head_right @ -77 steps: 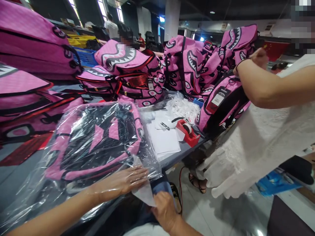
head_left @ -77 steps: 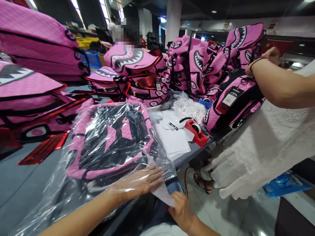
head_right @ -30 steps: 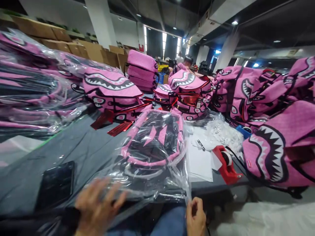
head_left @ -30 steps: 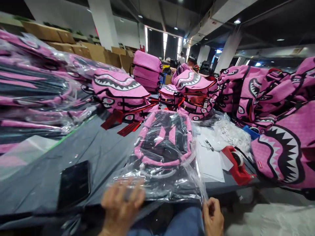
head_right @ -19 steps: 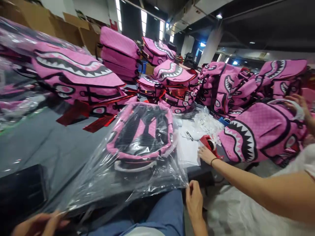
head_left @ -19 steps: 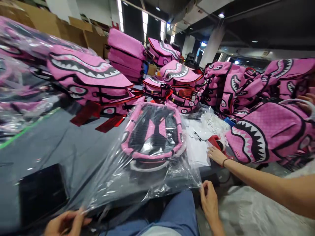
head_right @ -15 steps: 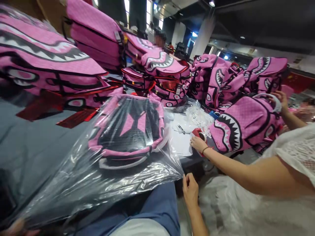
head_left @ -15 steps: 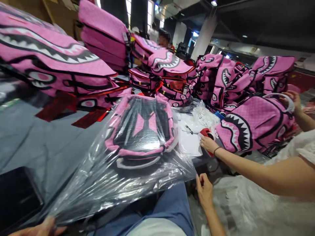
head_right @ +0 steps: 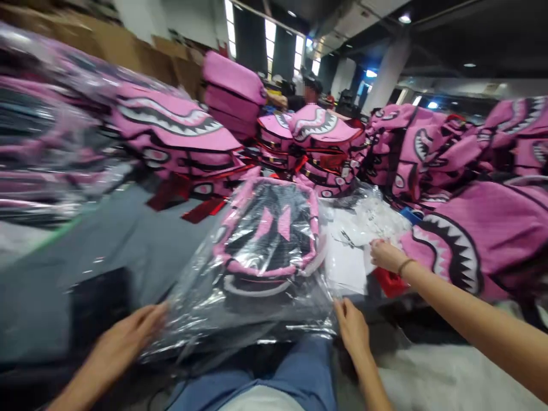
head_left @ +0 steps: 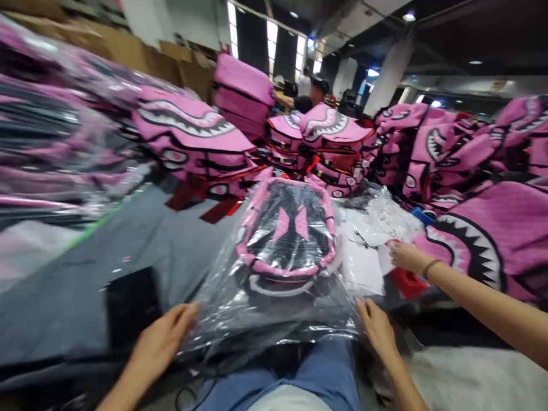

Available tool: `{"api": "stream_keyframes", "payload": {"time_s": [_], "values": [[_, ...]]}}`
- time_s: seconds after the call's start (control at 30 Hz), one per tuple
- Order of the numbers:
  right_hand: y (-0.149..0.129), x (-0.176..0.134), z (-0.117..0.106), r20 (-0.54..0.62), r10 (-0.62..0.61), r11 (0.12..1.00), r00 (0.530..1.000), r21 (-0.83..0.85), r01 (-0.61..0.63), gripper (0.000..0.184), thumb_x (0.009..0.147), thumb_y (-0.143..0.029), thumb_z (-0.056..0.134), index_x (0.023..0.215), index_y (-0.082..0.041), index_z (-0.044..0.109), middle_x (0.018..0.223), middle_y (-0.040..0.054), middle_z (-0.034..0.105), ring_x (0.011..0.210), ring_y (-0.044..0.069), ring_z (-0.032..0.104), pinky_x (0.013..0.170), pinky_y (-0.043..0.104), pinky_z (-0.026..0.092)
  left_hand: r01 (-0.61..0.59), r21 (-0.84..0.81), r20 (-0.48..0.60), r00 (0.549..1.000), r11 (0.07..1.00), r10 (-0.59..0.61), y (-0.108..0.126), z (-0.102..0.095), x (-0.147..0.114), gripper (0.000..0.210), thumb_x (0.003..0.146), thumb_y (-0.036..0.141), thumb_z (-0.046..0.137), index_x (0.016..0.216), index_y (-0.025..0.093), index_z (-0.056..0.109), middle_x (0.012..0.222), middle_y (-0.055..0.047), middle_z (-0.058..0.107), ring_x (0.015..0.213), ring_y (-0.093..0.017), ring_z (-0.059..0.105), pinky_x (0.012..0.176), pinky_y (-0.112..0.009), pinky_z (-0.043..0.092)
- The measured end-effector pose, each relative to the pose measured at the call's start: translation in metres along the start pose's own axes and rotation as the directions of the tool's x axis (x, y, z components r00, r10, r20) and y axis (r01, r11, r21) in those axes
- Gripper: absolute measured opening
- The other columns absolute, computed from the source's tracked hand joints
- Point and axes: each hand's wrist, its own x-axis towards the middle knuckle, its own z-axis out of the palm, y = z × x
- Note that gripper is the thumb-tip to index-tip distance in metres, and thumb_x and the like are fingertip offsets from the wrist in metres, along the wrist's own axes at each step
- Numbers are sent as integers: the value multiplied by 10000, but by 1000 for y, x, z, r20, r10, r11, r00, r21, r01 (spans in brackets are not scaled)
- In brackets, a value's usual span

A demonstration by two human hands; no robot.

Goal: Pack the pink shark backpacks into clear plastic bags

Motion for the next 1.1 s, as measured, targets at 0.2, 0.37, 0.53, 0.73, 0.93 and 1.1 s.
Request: {"api": "stream_keyframes", "payload": {"time_s": [0.2, 0.37, 0.53, 0.73, 0.93, 1.1], "values": [[19, 17, 9, -132, -46, 990, 990, -135, 28, 542, 869, -691, 364, 859, -259, 691, 681, 98, 689, 514, 233, 575, 496, 299, 284, 140, -254, -9, 989, 957, -148, 18, 15, 2, 601, 669, 840, 498, 662, 241, 537, 539, 26, 585, 512, -184, 581, 506, -266, 429], [24, 33, 9, 30, 105, 931, 994, 349, -109, 686, 694, -885, 493, 696, -215, 640, 475, 21, 508, 417, 170, 439, 429, 282, 304, 162, -344, 33, 987, 925, -160, 17, 13, 7, 684, 571, 906, 589, 672, 236, 492, 419, 98, 367, 396, -108, 355, 416, -223, 272], [51, 21, 9, 11, 94, 891, 996, 445, -89, 767, 793, -818, 518, 1092, -133, 688, 652, 38, 638, 487, 187, 559, 425, 295, 447, 1, -283, -38, 999, 959, -12, -8, -3, 7, 616, 778, 801, 536, 989, 226, 603, 601, 43, 619, 515, -178, 588, 491, -277, 491], [74, 3, -3, -289, -689, 722, 664, -194, 664, 283, 948, -318, 633, 1216, -301, 722, 1193, 74, 734, 1086, 239, 711, 946, 403, 600, -748, 440, 83, 585, 497, 806, -50, -23, -2, 505, 994, 219, 322, 1332, 446, 621, 1351, 89, 693, 1247, -220, 645, 1169, -415, 406], [44, 14, -17, -204, -520, 771, 829, 305, 559, 236, 973, -385, 615, 938, -257, 810, 982, 73, 799, 947, 253, 757, 889, 395, 622, -654, 148, 73, 755, 742, 651, -40, -27, 10, 352, 989, 417, 450, 1165, 385, 753, 1146, 38, 787, 1066, -204, 728, 1027, -311, 549], [15, 22, 11, -366, -119, 738, 923, 590, 329, 532, 929, -670, 548, 797, -201, 762, 890, 98, 784, 898, 265, 726, 850, 380, 580, -372, -30, -40, 928, 928, 371, -9, -22, 12, 595, 933, 719, 383, 1001, 304, 804, 1115, -15, 796, 1077, -257, 736, 1015, -351, 586]]}}
